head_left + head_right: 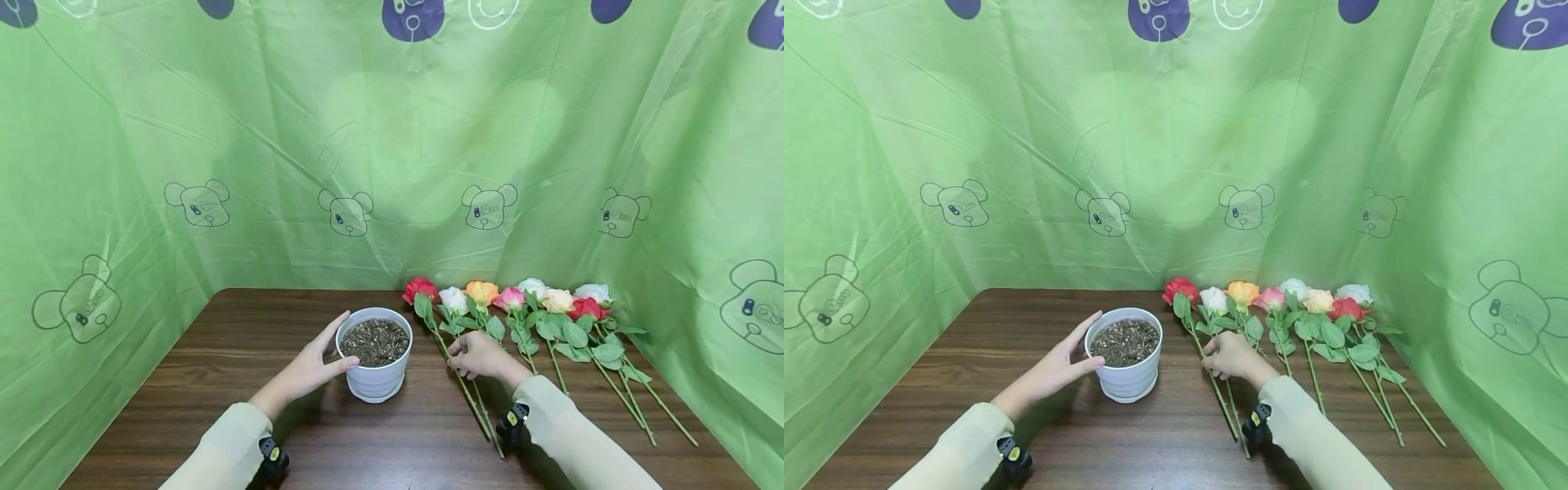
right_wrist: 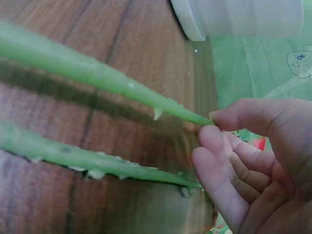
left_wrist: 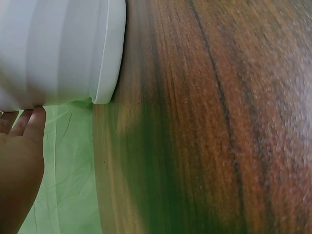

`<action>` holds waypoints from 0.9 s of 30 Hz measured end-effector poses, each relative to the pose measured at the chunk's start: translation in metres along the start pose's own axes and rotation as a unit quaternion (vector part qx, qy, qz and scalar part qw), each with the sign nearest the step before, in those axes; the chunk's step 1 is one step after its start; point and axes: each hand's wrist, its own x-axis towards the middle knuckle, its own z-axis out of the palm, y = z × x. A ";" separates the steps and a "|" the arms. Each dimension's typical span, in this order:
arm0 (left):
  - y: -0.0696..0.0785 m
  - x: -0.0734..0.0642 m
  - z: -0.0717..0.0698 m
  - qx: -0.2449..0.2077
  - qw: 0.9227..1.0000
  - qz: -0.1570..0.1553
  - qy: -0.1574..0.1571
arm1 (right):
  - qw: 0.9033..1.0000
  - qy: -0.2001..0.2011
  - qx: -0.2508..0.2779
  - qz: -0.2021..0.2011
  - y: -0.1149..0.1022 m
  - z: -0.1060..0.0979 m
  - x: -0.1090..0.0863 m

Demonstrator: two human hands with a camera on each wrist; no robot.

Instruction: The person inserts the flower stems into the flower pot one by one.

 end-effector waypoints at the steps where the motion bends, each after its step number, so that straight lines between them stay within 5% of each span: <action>1: 0.000 0.000 0.000 0.000 1.000 -0.001 0.000 | 1.000 0.000 0.000 -0.001 -0.001 -0.001 0.000; 8: 0.000 0.000 0.000 -0.006 1.000 0.006 -0.001 | 1.000 -0.002 0.003 -0.001 -0.009 -0.010 -0.001; 27: 0.000 0.001 -0.001 -0.013 1.000 0.007 -0.004 | 0.996 0.036 0.027 -0.083 -0.033 -0.029 -0.007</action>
